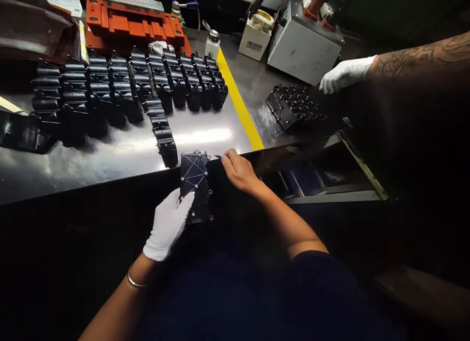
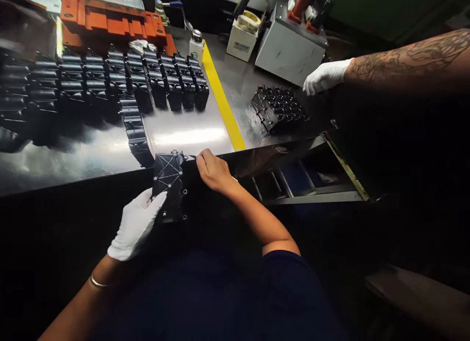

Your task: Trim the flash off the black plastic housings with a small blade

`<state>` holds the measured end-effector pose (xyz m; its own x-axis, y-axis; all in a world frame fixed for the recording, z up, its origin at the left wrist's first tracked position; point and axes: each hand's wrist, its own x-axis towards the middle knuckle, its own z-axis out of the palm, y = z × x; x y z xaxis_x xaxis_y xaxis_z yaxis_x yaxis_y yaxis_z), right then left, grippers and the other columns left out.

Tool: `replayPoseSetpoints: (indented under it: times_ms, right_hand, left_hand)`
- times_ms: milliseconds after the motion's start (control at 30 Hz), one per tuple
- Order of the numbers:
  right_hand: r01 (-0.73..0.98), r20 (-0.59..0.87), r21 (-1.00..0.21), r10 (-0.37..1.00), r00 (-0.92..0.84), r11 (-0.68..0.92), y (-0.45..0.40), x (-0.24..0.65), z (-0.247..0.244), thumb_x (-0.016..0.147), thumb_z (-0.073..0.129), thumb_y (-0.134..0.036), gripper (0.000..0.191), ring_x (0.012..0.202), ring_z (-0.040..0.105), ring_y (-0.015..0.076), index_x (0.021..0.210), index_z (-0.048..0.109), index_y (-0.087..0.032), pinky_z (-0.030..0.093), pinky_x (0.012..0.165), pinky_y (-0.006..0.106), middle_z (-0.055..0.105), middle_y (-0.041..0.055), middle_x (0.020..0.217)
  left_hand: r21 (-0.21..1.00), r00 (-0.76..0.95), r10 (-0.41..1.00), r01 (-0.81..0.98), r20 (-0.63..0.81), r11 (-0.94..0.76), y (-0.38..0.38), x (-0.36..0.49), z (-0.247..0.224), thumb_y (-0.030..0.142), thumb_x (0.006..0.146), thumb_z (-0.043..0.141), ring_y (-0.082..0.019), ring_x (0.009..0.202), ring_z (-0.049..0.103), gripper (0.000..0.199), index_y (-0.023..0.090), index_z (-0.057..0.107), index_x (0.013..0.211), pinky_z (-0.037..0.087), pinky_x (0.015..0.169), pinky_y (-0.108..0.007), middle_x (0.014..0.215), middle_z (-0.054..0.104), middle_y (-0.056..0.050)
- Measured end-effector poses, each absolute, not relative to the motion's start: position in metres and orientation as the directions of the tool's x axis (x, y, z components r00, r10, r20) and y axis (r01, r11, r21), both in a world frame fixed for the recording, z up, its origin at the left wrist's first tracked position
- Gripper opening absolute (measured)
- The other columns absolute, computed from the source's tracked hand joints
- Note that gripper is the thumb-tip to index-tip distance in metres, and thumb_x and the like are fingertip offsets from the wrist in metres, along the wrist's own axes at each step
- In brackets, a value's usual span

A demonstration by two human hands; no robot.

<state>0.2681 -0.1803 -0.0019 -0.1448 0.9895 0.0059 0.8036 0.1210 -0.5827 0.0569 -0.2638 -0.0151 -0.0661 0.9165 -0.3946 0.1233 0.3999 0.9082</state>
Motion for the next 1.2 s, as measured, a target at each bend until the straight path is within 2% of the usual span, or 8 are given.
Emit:
replayPoseSetpoints:
  times_ms: [100, 200, 400, 700, 833, 967, 1100, 1200]
  right_hand:
    - [0.854, 0.130, -0.424, 0.954, -0.271, 0.300, -0.160, 0.258, -0.003, 0.100, 0.041, -0.034, 0.024, 0.080, 0.059, 0.0175, 0.089, 0.056, -0.019, 0.040, 0.072, 0.027, 0.065, 0.0052, 0.088]
    - [0.859, 0.221, -0.309, 0.909, -0.353, 0.409, -0.154, 0.250, -0.008, 0.101, 0.044, -0.033, 0.025, 0.081, 0.059, 0.0172, 0.087, 0.057, -0.018, 0.039, 0.071, 0.026, 0.065, 0.0066, 0.088]
    - [0.874, 0.241, -0.182, 0.883, -0.404, 0.450, -0.149, 0.250, -0.009, 0.103, 0.042, -0.037, 0.031, 0.077, 0.057, 0.0170, 0.087, 0.059, -0.017, 0.032, 0.064, 0.028, 0.064, 0.0066, 0.085]
    - [0.838, 0.237, -0.199, 0.855, -0.461, 0.508, -0.137, 0.256, -0.001, 0.102, 0.045, -0.037, 0.032, 0.075, 0.056, 0.0163, 0.084, 0.061, -0.016, 0.030, 0.064, 0.028, 0.063, 0.0052, 0.082]
    - [0.809, 0.265, -0.304, 0.860, -0.435, 0.503, -0.147, 0.260, 0.000, 0.100, 0.048, -0.038, 0.032, 0.074, 0.057, 0.0146, 0.084, 0.064, -0.016, 0.034, 0.065, 0.026, 0.065, 0.0042, 0.080]
    - [0.766, 0.232, -0.371, 0.851, -0.472, 0.525, -0.169, 0.268, 0.000, 0.100, 0.048, -0.041, 0.035, 0.068, 0.056, 0.0128, 0.083, 0.066, -0.016, 0.036, 0.065, 0.026, 0.066, 0.0037, 0.078]
    - [0.747, 0.203, -0.361, 0.828, -0.522, 0.559, -0.178, 0.274, 0.001, 0.100, 0.046, -0.042, 0.038, 0.069, 0.058, 0.0131, 0.082, 0.067, -0.017, 0.037, 0.065, 0.026, 0.068, 0.0042, 0.078]
    - [0.757, 0.201, -0.301, 0.815, -0.544, 0.579, -0.176, 0.275, 0.002, 0.101, 0.044, -0.042, 0.040, 0.071, 0.059, 0.0139, 0.081, 0.067, -0.016, 0.036, 0.063, 0.026, 0.068, 0.0048, 0.078]
  left_hand:
    - [0.902, -0.072, 0.918, 0.171, -0.389, 0.396, -0.264, 0.058, -0.012, 0.053, 0.081, 0.066, -0.020, 0.079, 0.067, 0.041, 0.018, 0.073, 0.102, 0.051, 0.071, -0.025, 0.084, 0.075, -0.002]
    - [0.897, -0.063, 0.922, 0.217, -0.381, 0.385, -0.263, 0.059, -0.010, 0.050, 0.082, 0.064, -0.019, 0.078, 0.066, 0.038, 0.018, 0.073, 0.101, 0.051, 0.071, -0.024, 0.083, 0.074, -0.001]
    - [0.884, -0.073, 0.919, 0.252, -0.388, 0.394, -0.259, 0.060, -0.005, 0.048, 0.083, 0.063, -0.019, 0.076, 0.065, 0.037, 0.018, 0.074, 0.102, 0.051, 0.069, -0.024, 0.082, 0.074, -0.001]
    - [0.879, -0.064, 0.932, 0.314, -0.357, 0.358, -0.259, 0.057, -0.005, 0.046, 0.086, 0.062, -0.017, 0.073, 0.063, 0.033, 0.018, 0.074, 0.097, 0.050, 0.067, -0.023, 0.076, 0.072, 0.001]
    - [0.884, -0.069, 0.926, 0.281, -0.371, 0.375, -0.259, 0.058, -0.007, 0.046, 0.086, 0.063, -0.017, 0.074, 0.064, 0.032, 0.018, 0.074, 0.097, 0.049, 0.066, -0.022, 0.078, 0.073, 0.001]
    - [0.899, -0.057, 0.918, 0.187, -0.392, 0.396, -0.258, 0.060, -0.009, 0.048, 0.084, 0.064, -0.017, 0.075, 0.065, 0.035, 0.019, 0.074, 0.102, 0.049, 0.064, -0.022, 0.083, 0.074, 0.000]
    - [0.890, -0.072, 0.925, 0.254, -0.374, 0.379, -0.257, 0.059, -0.008, 0.047, 0.085, 0.064, -0.017, 0.073, 0.064, 0.035, 0.018, 0.075, 0.101, 0.049, 0.065, -0.022, 0.079, 0.073, 0.000]
    - [0.873, -0.092, 0.924, 0.306, -0.371, 0.380, -0.256, 0.058, -0.007, 0.045, 0.086, 0.063, -0.016, 0.071, 0.062, 0.033, 0.018, 0.075, 0.100, 0.048, 0.064, -0.021, 0.075, 0.071, 0.001]
